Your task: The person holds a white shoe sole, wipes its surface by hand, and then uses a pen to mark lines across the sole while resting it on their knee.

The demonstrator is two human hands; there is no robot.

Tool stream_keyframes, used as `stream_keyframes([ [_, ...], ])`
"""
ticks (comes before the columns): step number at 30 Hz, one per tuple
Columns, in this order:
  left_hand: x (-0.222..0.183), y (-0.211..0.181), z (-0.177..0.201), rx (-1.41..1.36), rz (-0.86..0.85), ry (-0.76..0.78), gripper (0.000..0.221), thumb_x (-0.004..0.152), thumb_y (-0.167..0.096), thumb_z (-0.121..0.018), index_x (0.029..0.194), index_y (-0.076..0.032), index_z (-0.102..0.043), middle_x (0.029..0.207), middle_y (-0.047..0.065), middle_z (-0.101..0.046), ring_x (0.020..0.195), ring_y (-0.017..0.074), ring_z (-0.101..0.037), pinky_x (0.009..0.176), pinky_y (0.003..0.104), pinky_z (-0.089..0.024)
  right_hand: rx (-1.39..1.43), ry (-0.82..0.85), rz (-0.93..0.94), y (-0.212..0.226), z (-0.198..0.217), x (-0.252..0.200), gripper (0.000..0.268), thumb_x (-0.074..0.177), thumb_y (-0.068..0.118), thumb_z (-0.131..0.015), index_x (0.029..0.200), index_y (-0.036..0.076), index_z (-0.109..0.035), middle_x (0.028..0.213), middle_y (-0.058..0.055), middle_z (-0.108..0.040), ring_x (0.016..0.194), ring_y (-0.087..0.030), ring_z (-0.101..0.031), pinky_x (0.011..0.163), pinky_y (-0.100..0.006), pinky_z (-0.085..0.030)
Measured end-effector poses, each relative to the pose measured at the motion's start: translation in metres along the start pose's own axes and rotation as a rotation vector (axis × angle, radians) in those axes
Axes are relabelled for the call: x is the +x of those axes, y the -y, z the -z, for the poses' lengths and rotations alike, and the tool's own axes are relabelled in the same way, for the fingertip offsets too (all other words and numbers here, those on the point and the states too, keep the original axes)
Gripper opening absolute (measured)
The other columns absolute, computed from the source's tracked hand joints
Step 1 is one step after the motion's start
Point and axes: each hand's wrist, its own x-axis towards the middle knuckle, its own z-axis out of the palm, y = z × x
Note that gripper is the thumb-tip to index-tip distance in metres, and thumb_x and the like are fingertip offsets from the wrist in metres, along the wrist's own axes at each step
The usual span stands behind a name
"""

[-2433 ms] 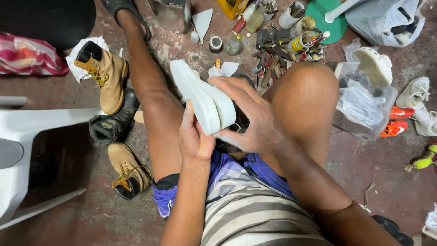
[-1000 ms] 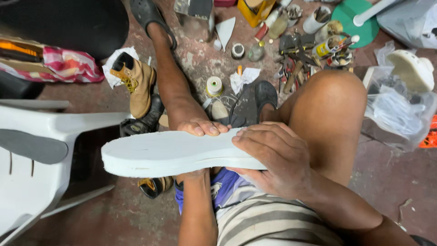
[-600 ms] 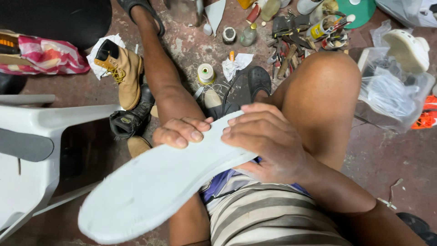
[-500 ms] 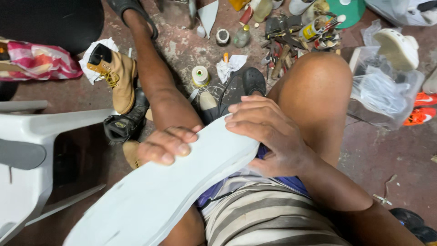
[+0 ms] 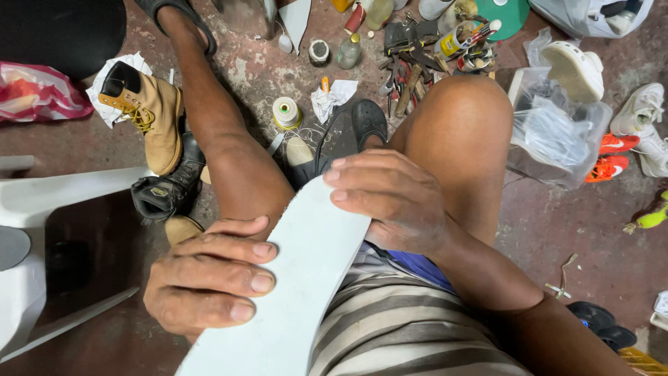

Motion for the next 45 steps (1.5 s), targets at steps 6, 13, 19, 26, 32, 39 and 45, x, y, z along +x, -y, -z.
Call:
stream_keyframes([
  [6,0.030,-0.013,-0.033,0.392,0.038,-0.073,0.014,0.084,-0.017,-0.073,0.097,-0.010,-0.072,0.110,0.008,-0.075,0.114,0.0314,-0.074,0.108,0.058,-0.054,0.794,-0.072,-0.825,-0.010,-0.002,-0.007,0.058,0.100,0.005,-0.065,0.152,0.007,-0.040,0.145,-0.012,-0.059,0.127,-0.023,-0.061,0.109,-0.038,-0.052],
  [13,0.059,-0.021,-0.050,0.938,0.034,0.256,0.010,0.092,-0.019,-0.075,0.101,-0.018,-0.073,0.122,-0.004,-0.072,0.125,0.0220,-0.063,0.111,0.049,-0.047,1.667,0.088,-1.109,-0.023,-0.007,-0.037,0.072,0.089,0.036,-0.074,0.144,-0.004,-0.049,0.135,-0.016,-0.062,0.120,-0.023,-0.063,0.103,-0.037,-0.052],
  [19,0.044,-0.015,-0.057,0.905,0.062,0.204,0.024,0.086,-0.014,-0.079,0.109,-0.016,-0.074,0.130,0.002,-0.068,0.126,0.0242,-0.059,0.110,0.045,-0.048,1.610,0.038,-1.176,-0.033,-0.016,-0.051,0.059,0.092,0.027,-0.077,0.135,-0.007,-0.056,0.125,-0.017,-0.068,0.111,-0.023,-0.068,0.099,-0.039,-0.054],
  [26,0.013,0.013,-0.073,-0.144,0.663,-0.640,0.026,0.092,0.005,-0.074,0.116,-0.001,-0.064,0.108,0.009,-0.064,0.095,0.0118,-0.063,0.085,0.025,-0.053,1.552,0.066,-1.048,-0.038,-0.011,-0.057,0.058,0.094,0.025,-0.079,0.133,-0.012,-0.058,0.122,-0.018,-0.071,0.110,-0.024,-0.070,0.100,-0.039,-0.054],
  [32,0.018,0.028,-0.082,-0.649,0.710,-0.609,0.064,0.089,0.007,-0.075,0.144,0.002,-0.044,0.103,0.009,-0.065,0.091,0.0100,-0.066,0.082,0.023,-0.054,1.542,0.211,-1.104,-0.040,-0.011,-0.051,0.067,0.087,0.027,-0.084,0.135,-0.008,-0.055,0.125,-0.017,-0.069,0.116,-0.025,-0.068,0.103,-0.041,-0.052],
  [39,0.040,0.008,-0.050,0.265,0.620,-0.222,0.082,0.078,-0.017,-0.086,0.149,-0.002,-0.046,0.126,0.015,-0.058,0.119,0.0213,-0.058,0.106,0.032,-0.047,1.489,0.305,-1.154,-0.038,-0.007,-0.057,0.091,0.075,0.035,-0.091,0.146,-0.003,-0.048,0.135,-0.013,-0.066,0.122,-0.021,-0.063,0.105,-0.038,-0.050],
  [45,0.039,0.008,-0.048,-0.341,0.702,-0.173,0.088,0.093,-0.027,-0.078,0.163,0.001,-0.033,0.145,0.014,-0.058,0.141,0.0211,-0.052,0.126,0.036,-0.036,1.412,0.383,-1.131,-0.033,-0.008,-0.053,0.100,0.074,0.036,-0.094,0.150,-0.005,-0.045,0.136,-0.013,-0.064,0.123,-0.020,-0.063,0.105,-0.037,-0.050],
])
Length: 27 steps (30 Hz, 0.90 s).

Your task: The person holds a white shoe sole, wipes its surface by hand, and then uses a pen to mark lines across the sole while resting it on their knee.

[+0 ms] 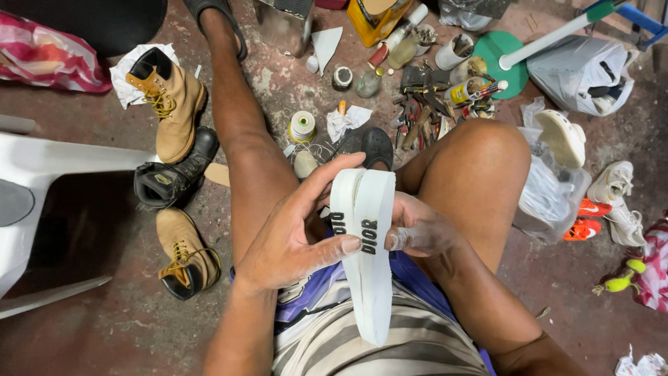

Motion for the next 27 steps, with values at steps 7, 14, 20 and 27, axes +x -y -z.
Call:
stream_keyframes([
  [7,-0.018,0.020,-0.002,-0.192,0.040,-0.020,0.087,0.092,-0.023,-0.080,0.161,0.001,-0.033,0.146,0.013,-0.054,0.142,0.0217,-0.050,0.126,0.038,-0.035,-0.025,0.014,-0.068,0.000,-0.005,-0.004,0.092,0.076,0.031,-0.094,0.146,-0.006,-0.049,0.130,-0.012,-0.067,0.120,-0.021,-0.063,0.103,-0.037,-0.051],
  [14,-0.025,0.032,-0.002,-0.100,-0.015,0.047,0.080,0.093,-0.024,-0.080,0.157,0.001,-0.037,0.150,0.012,-0.050,0.147,0.0212,-0.047,0.128,0.038,-0.035,-0.078,0.101,-0.139,-0.007,0.002,-0.016,0.082,0.082,0.029,-0.092,0.143,-0.008,-0.052,0.127,-0.013,-0.068,0.118,-0.021,-0.064,0.101,-0.036,-0.052],
  [20,-0.020,0.035,0.004,-0.118,-0.161,0.142,0.066,0.104,-0.041,-0.070,0.150,-0.002,-0.042,0.144,0.015,-0.053,0.136,0.0239,-0.050,0.121,0.037,-0.037,-0.149,0.071,-0.148,-0.011,0.003,-0.022,0.076,0.081,0.025,-0.089,0.141,-0.002,-0.053,0.126,-0.010,-0.068,0.118,-0.018,-0.064,0.100,-0.035,-0.052],
  [27,-0.017,0.035,-0.009,0.105,-0.280,0.019,0.055,0.111,-0.053,-0.059,0.144,-0.009,-0.055,0.139,0.019,-0.063,0.129,0.0288,-0.062,0.112,0.040,-0.048,-0.058,0.097,-0.106,-0.008,-0.008,-0.029,0.068,0.084,0.018,-0.087,0.140,-0.003,-0.055,0.126,-0.010,-0.069,0.118,-0.019,-0.065,0.103,-0.037,-0.052],
])
